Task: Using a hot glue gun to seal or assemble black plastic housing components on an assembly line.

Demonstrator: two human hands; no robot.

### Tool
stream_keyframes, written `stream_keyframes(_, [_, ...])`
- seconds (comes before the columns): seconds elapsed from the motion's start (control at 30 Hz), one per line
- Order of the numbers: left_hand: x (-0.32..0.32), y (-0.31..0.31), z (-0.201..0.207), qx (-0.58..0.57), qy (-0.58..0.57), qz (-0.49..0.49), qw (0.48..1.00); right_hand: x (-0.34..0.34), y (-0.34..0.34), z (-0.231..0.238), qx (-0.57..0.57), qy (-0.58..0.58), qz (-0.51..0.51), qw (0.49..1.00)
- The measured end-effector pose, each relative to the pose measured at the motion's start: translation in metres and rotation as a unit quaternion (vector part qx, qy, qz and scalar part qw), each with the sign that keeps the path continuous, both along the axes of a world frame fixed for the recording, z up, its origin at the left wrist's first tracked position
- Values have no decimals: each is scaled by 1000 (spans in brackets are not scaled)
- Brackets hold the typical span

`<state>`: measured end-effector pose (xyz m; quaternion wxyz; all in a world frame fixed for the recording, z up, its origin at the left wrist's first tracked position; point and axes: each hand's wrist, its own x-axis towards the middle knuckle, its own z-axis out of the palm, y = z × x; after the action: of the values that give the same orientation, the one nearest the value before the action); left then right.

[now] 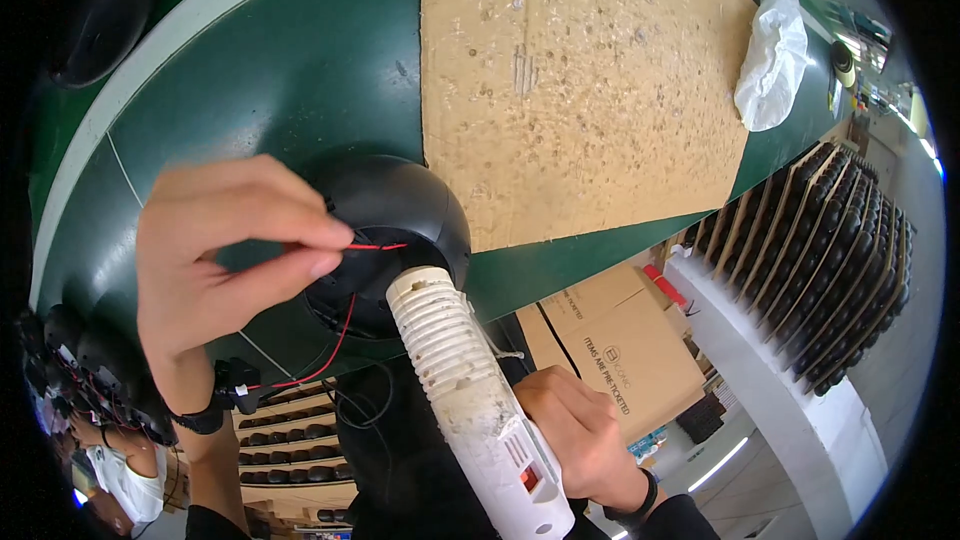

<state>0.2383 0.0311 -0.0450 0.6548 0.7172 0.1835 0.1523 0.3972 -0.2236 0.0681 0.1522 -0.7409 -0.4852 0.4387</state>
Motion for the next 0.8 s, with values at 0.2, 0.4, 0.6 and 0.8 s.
stream_keyframes(0.2, [-16,6,0,-21,11,-47,999,-1,3,1,11,-10,-20,1000])
stream_keyframes(0.4, [-18,4,5,19,22,0,1000,4,-1,7,-36,-6,-39,999])
stream_keyframes(0.6, [-47,-6,41,36,33,-136,990,10,-1,25,-47,5,-29,998])
stream_keyframes(0.8, [-61,-18,53,37,98,-175,979,7,5,0,-6,92,34,995])
